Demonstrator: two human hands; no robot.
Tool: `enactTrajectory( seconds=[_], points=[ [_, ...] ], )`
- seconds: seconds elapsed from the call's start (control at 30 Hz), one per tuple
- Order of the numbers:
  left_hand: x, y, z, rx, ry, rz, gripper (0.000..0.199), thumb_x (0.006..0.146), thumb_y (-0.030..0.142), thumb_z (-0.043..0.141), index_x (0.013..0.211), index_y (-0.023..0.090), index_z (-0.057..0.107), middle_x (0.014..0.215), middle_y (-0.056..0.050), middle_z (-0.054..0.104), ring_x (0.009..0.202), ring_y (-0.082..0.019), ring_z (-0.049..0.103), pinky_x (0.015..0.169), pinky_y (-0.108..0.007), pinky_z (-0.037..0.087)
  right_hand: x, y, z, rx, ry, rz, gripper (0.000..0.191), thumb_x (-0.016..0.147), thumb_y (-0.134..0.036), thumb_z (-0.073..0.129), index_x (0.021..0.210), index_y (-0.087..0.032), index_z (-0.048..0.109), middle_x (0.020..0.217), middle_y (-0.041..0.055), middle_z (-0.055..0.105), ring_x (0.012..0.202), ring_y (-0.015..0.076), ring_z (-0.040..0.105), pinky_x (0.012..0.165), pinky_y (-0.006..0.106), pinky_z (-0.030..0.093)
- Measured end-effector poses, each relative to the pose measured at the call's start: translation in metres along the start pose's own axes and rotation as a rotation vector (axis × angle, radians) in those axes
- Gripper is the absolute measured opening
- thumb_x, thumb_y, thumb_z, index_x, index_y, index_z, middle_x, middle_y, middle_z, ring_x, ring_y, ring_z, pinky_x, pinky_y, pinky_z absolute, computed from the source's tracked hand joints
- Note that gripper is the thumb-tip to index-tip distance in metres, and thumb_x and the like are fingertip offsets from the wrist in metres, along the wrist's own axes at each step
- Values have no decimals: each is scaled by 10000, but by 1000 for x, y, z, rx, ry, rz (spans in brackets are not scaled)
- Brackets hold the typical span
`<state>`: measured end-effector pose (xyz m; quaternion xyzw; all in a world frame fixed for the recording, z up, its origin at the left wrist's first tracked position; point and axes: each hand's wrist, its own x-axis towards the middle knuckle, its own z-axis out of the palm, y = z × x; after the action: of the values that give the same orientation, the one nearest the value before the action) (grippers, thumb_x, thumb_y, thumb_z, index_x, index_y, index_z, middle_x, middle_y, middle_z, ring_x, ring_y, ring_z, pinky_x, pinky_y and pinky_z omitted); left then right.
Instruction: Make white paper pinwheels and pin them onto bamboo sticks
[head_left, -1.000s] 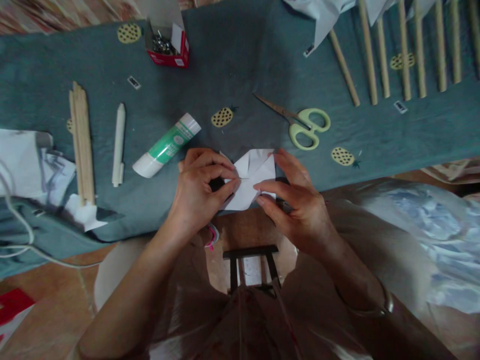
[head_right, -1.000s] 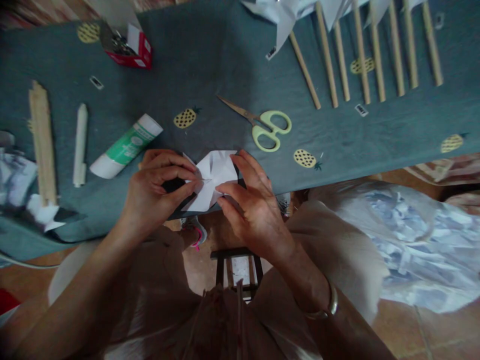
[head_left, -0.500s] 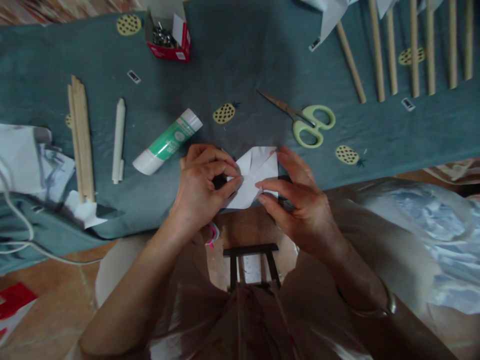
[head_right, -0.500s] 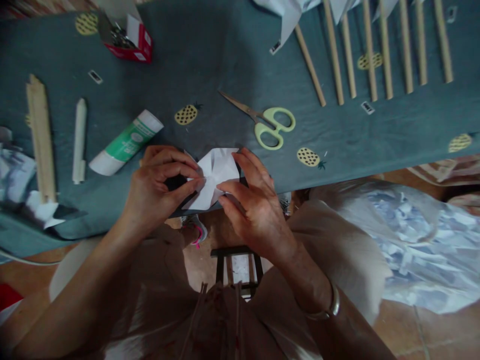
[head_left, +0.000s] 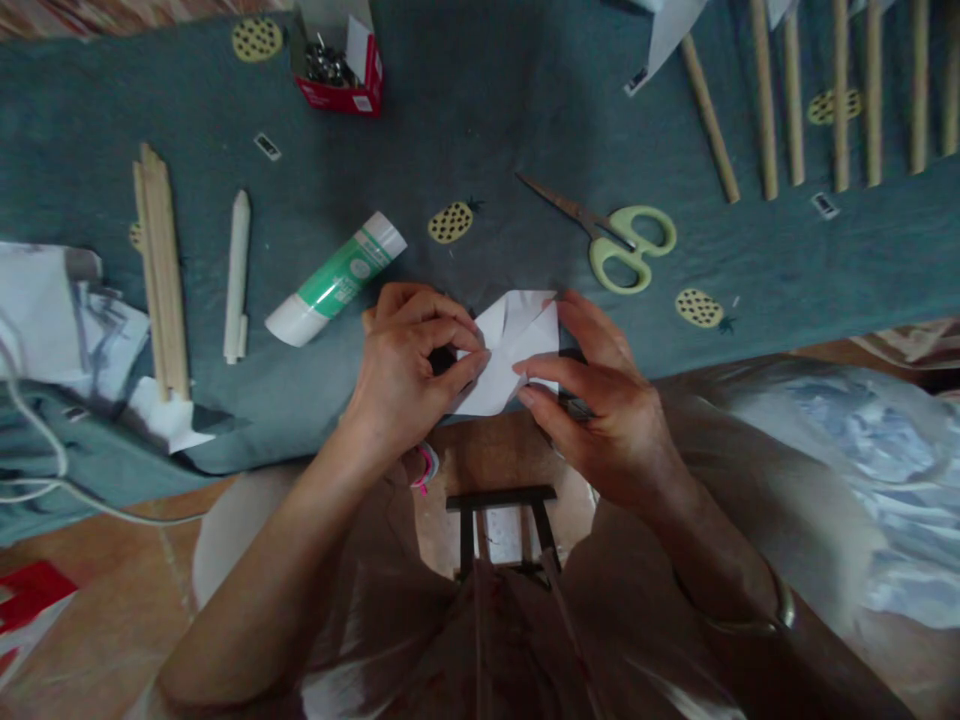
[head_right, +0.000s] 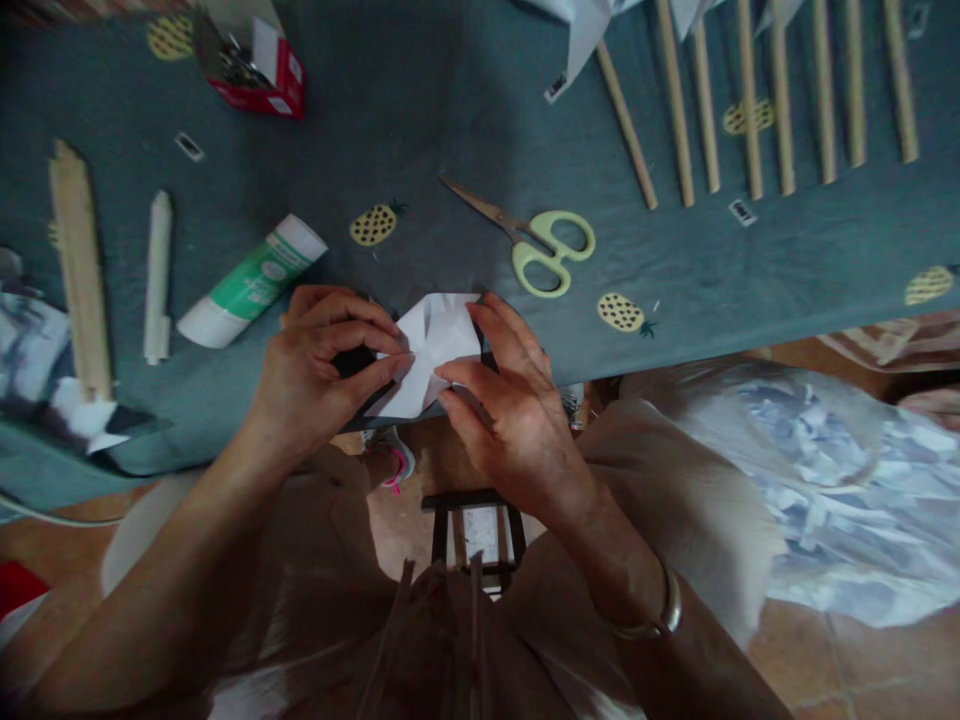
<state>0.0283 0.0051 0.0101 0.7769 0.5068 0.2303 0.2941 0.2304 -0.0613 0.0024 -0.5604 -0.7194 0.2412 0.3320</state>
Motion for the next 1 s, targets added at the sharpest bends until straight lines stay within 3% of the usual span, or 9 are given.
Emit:
enactTrajectory(
  seconds=[0.17,0.33,0.43,0.6,0.73,0.93,1.0],
  points=[
    [1,1,0,26,-13,-3,99,831,287,729,737,281,698,932,-8,734,1045,-277,580,948,-493,429,0,0,1,9,24,-21,181,892,-192,639,1028,-275,724,1470,65,565,1447,340,448,1157,595,431],
    [1,1,0,14,-2,11,91,818,266,736,736,268,697,913,-16,727,1042,-282,580,938,-497,425,-1,-3,3,-39,-7,-41,440,865,-91,557,1216,-340,648,1542,32,485,1503,294,367,1191,585,398],
    [2,2,0,13,-13,-1,98,818,259,733,728,273,697,909,-13,728,1045,-283,579,935,-492,423,-1,-4,4,-76,-48,-59,527,849,-67,522,1271,-368,616,1569,3,447,1523,321,324,1183,628,383],
    [2,4,0,15,-8,-18,101,808,250,746,721,271,698,923,-5,739,1039,-272,575,933,-488,421,1,-6,7,-85,-84,-57,528,849,-65,514,1272,-363,617,1572,-11,438,1518,375,316,1169,660,368],
    [1,3,1,21,11,-20,87,804,260,747,733,271,697,931,-5,739,1044,-270,575,936,-488,422,-1,-8,11,-89,-63,-38,499,856,-57,511,1245,-349,619,1574,-5,435,1526,364,302,1181,634,357],
    [-1,3,0,9,5,-22,48,813,281,736,786,275,696,954,-11,724,1044,-272,578,936,-481,437,-4,-11,21,-163,-7,-101,455,865,-37,468,1241,-258,597,1569,94,442,1533,342,289,1143,607,397],
    [-2,3,1,8,13,-22,41,816,285,735,799,274,699,952,-14,722,1044,-272,579,944,-486,435,-4,-11,22,-158,10,-93,475,857,-30,471,1239,-277,607,1566,75,449,1530,336,299,1145,600,402]
  ],
)
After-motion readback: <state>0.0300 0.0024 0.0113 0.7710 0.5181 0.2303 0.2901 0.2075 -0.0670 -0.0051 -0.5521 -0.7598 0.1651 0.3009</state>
